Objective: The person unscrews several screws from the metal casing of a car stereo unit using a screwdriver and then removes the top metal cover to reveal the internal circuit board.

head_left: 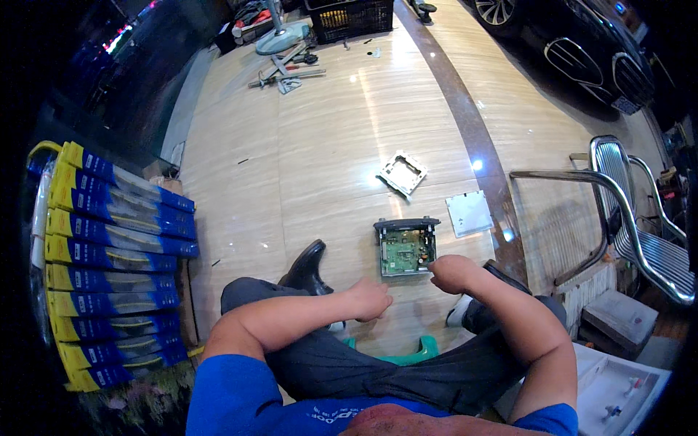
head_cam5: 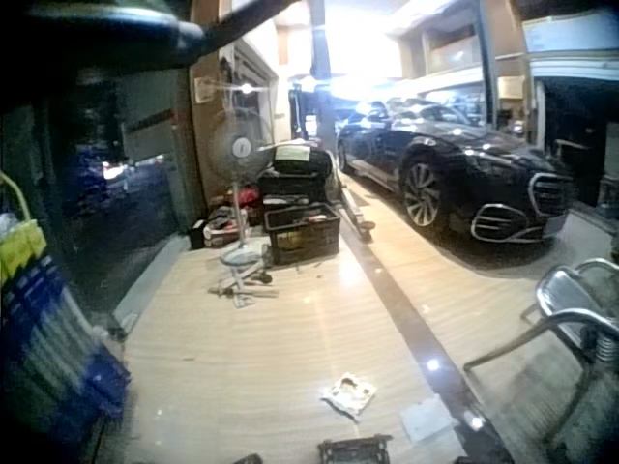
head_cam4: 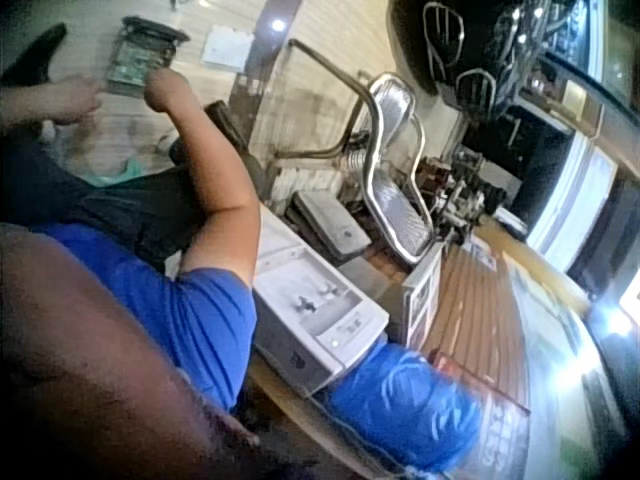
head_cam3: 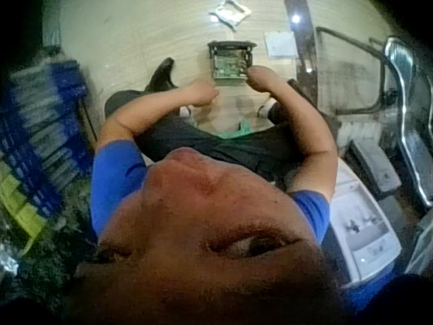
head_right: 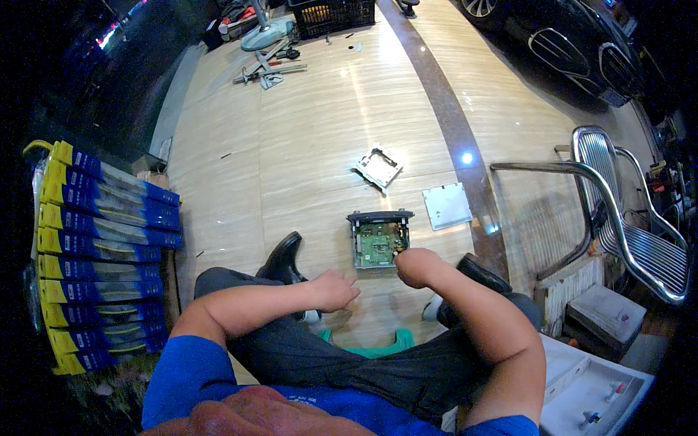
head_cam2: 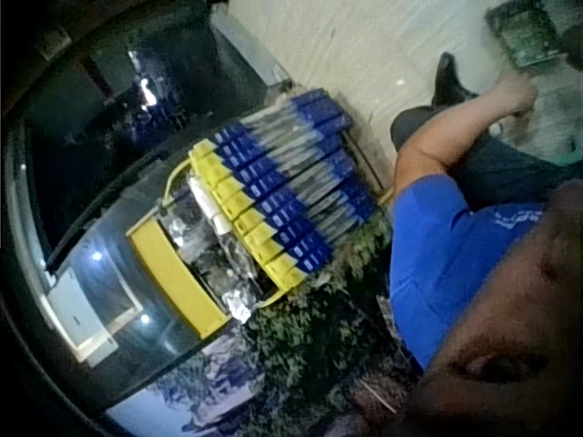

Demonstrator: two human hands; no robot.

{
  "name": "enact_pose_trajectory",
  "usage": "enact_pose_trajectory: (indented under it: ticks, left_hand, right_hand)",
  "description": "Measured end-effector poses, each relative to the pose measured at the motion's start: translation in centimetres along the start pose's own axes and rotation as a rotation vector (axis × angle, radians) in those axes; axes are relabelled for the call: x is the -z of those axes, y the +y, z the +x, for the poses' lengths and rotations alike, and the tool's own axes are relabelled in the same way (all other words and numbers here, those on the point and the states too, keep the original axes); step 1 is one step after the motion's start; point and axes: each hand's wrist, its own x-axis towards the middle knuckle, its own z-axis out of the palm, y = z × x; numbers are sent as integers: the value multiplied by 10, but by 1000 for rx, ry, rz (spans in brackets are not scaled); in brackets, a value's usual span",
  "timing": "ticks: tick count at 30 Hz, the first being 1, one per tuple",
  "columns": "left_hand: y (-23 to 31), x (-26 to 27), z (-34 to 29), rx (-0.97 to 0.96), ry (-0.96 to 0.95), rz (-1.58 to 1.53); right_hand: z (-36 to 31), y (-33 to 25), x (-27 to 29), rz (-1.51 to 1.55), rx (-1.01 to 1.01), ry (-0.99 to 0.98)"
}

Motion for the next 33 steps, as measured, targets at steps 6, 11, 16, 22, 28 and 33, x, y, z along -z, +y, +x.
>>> enact_pose_trajectory:
  ticks: [6, 11, 16, 22, 28, 33]
  left_hand:
    - [-1, -5, 3, -10, -9, 5]
    - [2, 0, 3, -2, -38, -24]
    - [3, 3, 1, 1, -54, -15]
    - [4, 4, 2, 24, -87, -26]
    - [4, 7, 2, 16, -107, -20]
    - [3, 1, 3, 37, -93, -18]
  right_hand:
    - [2, 4, -8, 14, 17, 30]
    - [6, 8, -11, 14, 0, -17]
    - [5, 7, -11, 3, 5, 17]
    - [6, 7, -12, -2, -1, 16]
    - [4, 5, -10, 6, -8, 19]
    - [3, 4, -8, 15, -1, 19]
